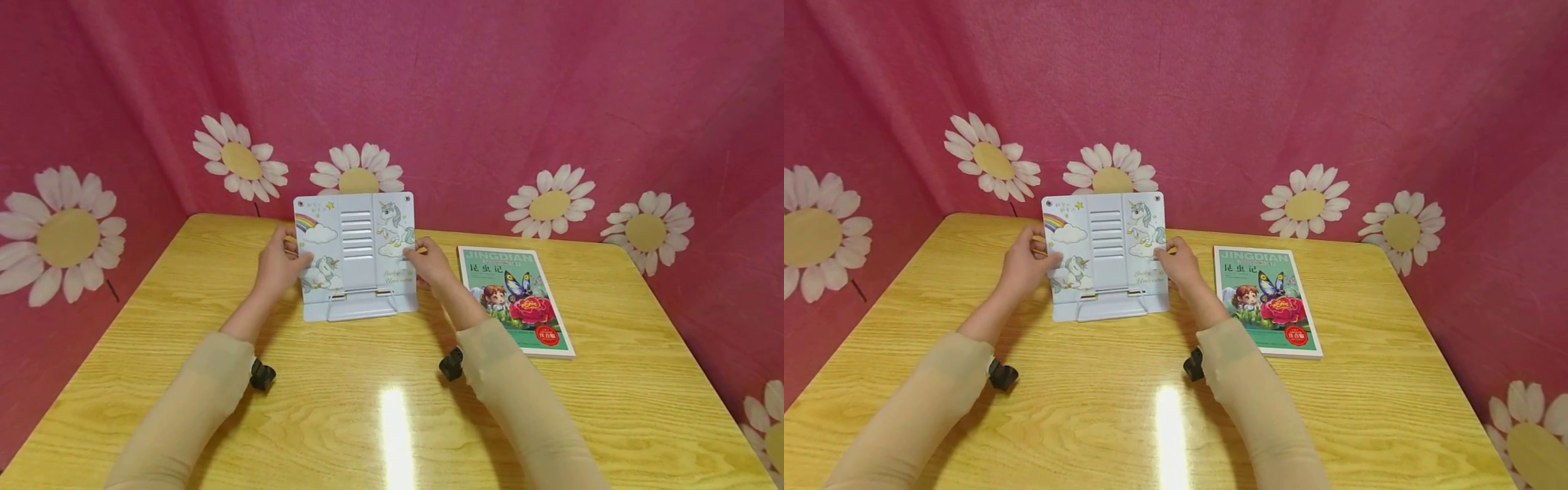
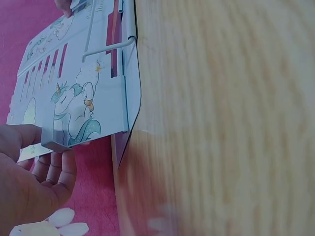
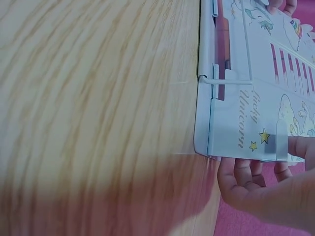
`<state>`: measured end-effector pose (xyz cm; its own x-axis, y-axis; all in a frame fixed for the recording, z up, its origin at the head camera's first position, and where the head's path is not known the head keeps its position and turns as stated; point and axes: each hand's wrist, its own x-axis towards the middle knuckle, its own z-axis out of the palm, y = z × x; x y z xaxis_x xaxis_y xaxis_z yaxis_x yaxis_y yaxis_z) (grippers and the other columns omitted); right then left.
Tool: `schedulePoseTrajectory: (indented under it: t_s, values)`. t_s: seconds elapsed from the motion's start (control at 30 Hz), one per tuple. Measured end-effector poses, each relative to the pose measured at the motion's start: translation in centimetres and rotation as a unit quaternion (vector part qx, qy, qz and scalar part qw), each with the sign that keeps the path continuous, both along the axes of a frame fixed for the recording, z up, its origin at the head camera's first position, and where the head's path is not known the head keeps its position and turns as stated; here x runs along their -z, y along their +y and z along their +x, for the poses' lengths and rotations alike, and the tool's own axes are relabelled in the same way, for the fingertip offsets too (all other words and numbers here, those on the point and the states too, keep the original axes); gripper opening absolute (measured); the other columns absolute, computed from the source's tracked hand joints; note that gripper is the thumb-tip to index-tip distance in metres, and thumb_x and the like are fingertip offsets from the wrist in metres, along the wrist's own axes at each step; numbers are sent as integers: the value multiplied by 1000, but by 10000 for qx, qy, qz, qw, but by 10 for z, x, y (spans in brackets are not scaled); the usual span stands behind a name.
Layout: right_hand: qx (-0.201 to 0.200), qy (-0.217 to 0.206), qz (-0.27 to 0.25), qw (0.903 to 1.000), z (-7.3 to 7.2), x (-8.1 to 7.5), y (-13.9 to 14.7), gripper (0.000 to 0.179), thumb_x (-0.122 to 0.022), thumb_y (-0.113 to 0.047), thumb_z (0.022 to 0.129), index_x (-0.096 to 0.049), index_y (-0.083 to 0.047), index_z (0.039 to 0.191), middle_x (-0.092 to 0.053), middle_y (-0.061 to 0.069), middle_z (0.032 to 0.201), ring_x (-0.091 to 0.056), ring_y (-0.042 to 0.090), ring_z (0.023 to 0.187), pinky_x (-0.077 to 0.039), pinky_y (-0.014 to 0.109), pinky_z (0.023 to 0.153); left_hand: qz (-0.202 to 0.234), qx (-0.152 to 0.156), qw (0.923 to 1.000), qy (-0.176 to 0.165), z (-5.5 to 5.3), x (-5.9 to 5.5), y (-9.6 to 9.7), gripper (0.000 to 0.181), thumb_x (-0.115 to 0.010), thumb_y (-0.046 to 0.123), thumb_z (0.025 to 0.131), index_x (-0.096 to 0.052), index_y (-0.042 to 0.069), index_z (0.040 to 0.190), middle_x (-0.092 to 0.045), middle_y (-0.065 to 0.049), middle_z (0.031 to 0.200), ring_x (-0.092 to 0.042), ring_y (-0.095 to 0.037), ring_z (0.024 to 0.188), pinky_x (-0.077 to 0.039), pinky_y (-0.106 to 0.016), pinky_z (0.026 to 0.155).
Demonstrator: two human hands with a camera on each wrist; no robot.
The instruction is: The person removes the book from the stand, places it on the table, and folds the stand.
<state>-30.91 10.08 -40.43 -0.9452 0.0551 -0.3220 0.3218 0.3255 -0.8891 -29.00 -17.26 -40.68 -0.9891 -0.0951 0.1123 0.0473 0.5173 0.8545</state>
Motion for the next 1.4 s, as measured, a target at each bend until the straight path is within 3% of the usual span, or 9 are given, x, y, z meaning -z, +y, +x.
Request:
schedulePoseTrajectory:
  t_s: [0.27, 0.6, 0.87, 1.2, 1.4]
  values:
    - [-136, 109, 81, 9998, -1, 1, 8, 23, -54, -32, 95, -45, -14, 107, -55, 10, 106, -50, 23, 70, -44, 32, 60, 41, 27, 9999, -96, 10, -1, 6, 42, -65, 11, 88, -41, 5, 122, -55, -18, 103, -59, -29, 90, -53, -33, 73]
    - [-223, 151, 91, 9996, -1, 0, 15, 23, -54, -31, 96, -45, -13, 107, -55, 10, 105, -47, 25, 71, -44, 37, 65, 26, -37, 10000, -9, 22, -1, 14, 41, -65, 11, 88, -42, 5, 121, -56, -17, 100, -61, -29, 89, -53, -31, 71]
    - [-255, 261, 114, 9993, -3, 0, 21, 22, -55, -30, 95, -45, -13, 104, -55, 11, 107, -51, 20, 72, -45, 38, 69, 97, 12, 10000, 3, 29, 1, 19, 41, -63, 8, 88, -42, 5, 123, -57, -17, 101, -59, -28, 87, -52, -31, 73]
    - [-451, 262, 159, 9985, -6, 1, 30, 25, -53, -31, 96, -44, -13, 110, -53, 8, 104, -29, 13, 52, -35, 34, 58, 43, 96, 9999, 63, 37, 1, 24, 41, -64, 8, 87, -43, 5, 122, -59, -16, 98, -60, -26, 85, -51, -29, 70]
    - [-445, 311, 281, 9981, -6, 0, 33, 25, -54, -30, 96, -46, -12, 111, -53, 8, 102, -40, 16, 63, -41, 36, 65, 110, 136, 9997, 177, 42, 3, 27, 40, -66, 6, 86, -44, 5, 120, -62, -17, 95, -62, -26, 83, -50, -24, 65]
